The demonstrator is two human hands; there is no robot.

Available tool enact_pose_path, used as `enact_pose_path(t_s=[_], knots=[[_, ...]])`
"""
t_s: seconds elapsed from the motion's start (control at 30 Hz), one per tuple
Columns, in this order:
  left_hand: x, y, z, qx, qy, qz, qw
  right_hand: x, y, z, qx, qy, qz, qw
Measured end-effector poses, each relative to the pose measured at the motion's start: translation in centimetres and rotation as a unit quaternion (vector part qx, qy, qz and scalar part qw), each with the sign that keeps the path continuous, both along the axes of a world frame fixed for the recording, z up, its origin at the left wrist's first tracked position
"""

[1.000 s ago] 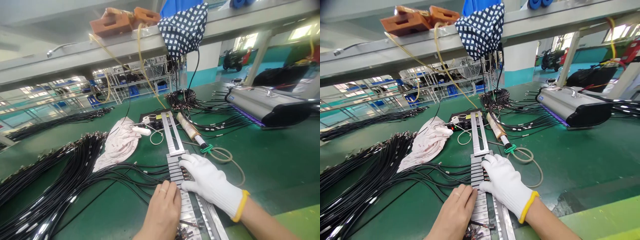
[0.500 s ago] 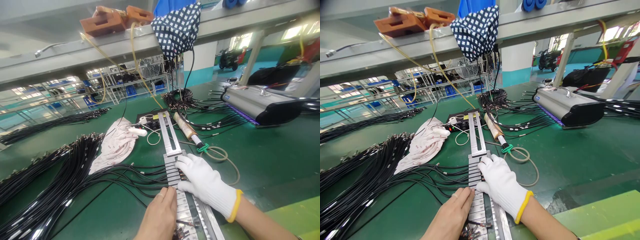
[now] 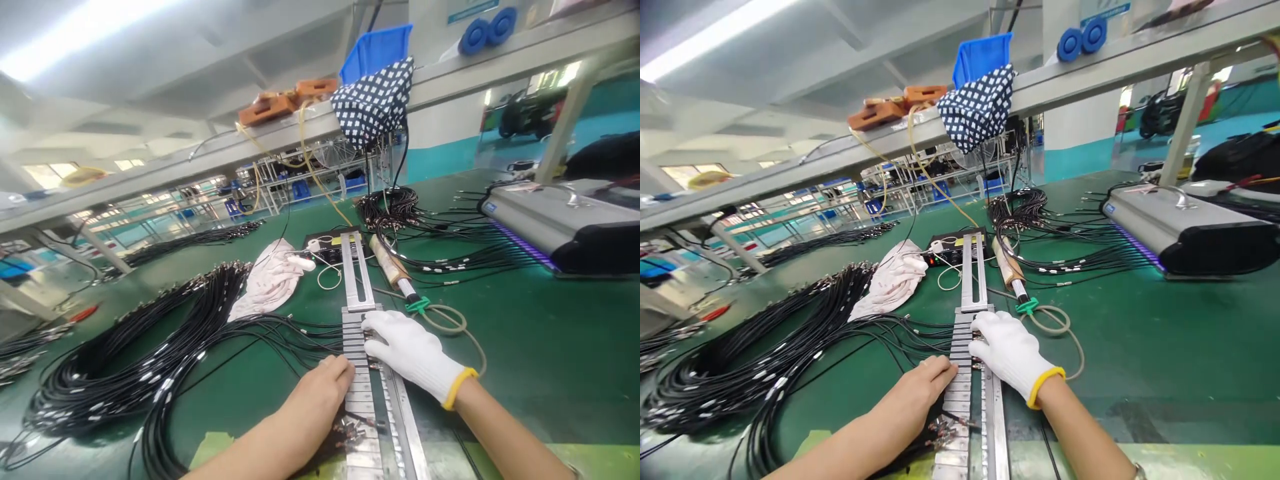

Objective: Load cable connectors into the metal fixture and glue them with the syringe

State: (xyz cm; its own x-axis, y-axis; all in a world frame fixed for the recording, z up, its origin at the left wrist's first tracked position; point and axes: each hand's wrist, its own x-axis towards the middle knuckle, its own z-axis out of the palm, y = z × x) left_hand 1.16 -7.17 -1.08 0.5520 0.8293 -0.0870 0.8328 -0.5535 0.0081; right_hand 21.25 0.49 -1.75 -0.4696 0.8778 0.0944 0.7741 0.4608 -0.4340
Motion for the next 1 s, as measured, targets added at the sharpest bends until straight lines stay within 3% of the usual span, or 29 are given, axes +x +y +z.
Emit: enact_pose_path(t_s=[0.27,0.7,1.0], knots=[[0.1,-1.2,0.0,-0.001,-0.018,0.061,0.998,-0.6,-1.3,1.3,-0.005,-0.003,0.009,1.000],[2.2,-2.4,2.0,-0.002,-0.057,0.106,0.993,-0.6,-0.7,-0.8,0.007,0.046,0.019,0.999],[0.1,-2.8,3.8,-0.046,-0.107,0.125,0.985,-1.0,0.1,-1.3,-0.011,0.043,0.022,0.999]])
